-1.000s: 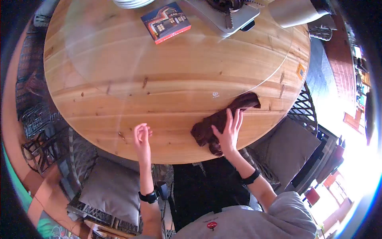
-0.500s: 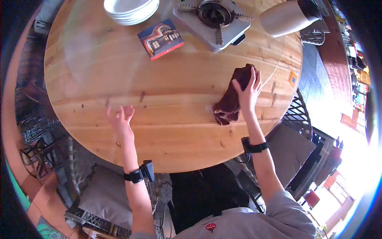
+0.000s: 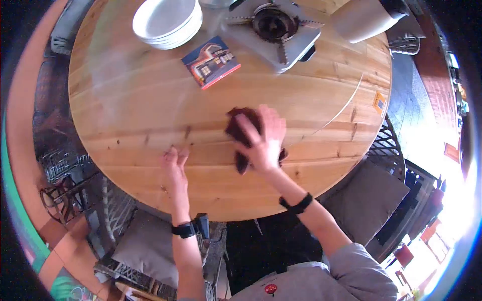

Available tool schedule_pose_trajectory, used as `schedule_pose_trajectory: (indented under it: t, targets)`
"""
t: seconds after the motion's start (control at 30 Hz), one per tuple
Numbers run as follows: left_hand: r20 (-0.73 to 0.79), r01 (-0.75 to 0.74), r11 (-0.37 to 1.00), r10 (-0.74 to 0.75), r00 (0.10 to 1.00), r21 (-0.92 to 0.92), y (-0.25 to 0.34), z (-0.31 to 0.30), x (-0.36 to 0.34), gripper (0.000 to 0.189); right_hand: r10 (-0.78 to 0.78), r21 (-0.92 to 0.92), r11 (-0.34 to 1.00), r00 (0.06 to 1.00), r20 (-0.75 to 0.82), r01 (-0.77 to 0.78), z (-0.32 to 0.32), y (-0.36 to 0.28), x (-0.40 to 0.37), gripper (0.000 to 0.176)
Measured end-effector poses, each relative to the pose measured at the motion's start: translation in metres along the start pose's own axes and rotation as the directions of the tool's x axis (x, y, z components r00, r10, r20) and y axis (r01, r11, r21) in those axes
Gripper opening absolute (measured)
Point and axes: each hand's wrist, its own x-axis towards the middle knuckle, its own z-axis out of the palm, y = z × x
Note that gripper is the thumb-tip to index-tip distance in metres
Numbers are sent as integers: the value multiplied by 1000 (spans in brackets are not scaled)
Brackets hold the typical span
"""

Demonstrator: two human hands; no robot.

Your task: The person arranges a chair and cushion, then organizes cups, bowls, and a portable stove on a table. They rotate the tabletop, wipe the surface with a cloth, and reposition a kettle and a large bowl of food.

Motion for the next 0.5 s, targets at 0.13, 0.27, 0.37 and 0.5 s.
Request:
schedule_pose_trajectory:
  t: [0.13, 0.27, 0.37, 0.5]
  targets:
    - [24, 96, 995, -95, 995, -32, -10, 9, -15, 18, 208, -188, 941, 921, -330, -280, -11, 58, 2, 59]
    - [86, 75, 993, -68, 994, -86, -22, 31, -38, 18, 217, -184, 937, 909, -356, -296, -6, 75, 34, 53]
    - [94, 95, 988, -84, 992, -121, -34, 49, -54, 17, 151, -151, 965, 922, -356, -216, 8, 64, 58, 53]
    - [82, 178, 971, -167, 983, -158, -46, 60, -68, 18, 39, -70, 996, 977, -210, -54, 33, 12, 41, 58]
